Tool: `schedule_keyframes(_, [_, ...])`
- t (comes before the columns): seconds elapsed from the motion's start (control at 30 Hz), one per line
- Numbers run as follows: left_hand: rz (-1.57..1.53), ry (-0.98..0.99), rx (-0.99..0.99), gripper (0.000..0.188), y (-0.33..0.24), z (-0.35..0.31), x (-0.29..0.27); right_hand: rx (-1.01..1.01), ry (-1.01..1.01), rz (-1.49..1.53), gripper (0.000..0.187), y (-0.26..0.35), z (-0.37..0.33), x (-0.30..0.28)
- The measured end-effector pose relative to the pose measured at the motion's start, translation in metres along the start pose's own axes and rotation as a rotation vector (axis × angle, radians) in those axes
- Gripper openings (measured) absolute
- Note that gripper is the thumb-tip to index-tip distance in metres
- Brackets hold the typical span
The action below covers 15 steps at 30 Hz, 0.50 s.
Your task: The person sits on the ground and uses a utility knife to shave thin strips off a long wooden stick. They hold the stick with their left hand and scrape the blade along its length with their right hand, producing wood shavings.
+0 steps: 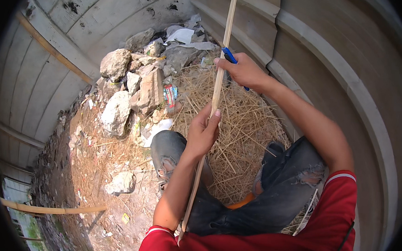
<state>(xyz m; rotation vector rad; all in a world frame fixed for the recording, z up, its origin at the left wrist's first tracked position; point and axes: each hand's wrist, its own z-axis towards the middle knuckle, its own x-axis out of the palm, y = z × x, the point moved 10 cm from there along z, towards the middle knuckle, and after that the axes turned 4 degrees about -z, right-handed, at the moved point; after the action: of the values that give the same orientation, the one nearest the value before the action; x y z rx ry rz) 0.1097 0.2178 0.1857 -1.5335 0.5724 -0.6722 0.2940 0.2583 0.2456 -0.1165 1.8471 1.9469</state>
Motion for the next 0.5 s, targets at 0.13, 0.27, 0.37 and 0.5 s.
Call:
schedule_keyframes(0.13, [0.034, -0.016, -0.005, 0.055, -0.002, -0.003, 0.008, -0.063, 0.072, -0.043, 0.045, -0.009, -0.003, 0.001])
schedule_keyframes(0.27, [0.068, -0.121, 0.03, 0.054, 0.009, -0.001, -0.008, -0.111, 0.033, -0.347, 0.055, -0.01, -0.013, 0.012])
schedule_keyframes(0.37, [0.032, -0.161, 0.018, 0.053, 0.021, 0.0, -0.017, -0.076, 0.098, -0.555, 0.049, 0.004, -0.031, 0.025])
schedule_keyframes(0.5, [-0.059, -0.192, -0.015, 0.052, 0.017, 0.001, -0.028, -0.086, 0.101, -0.77, 0.035, 0.003, -0.042, 0.039])
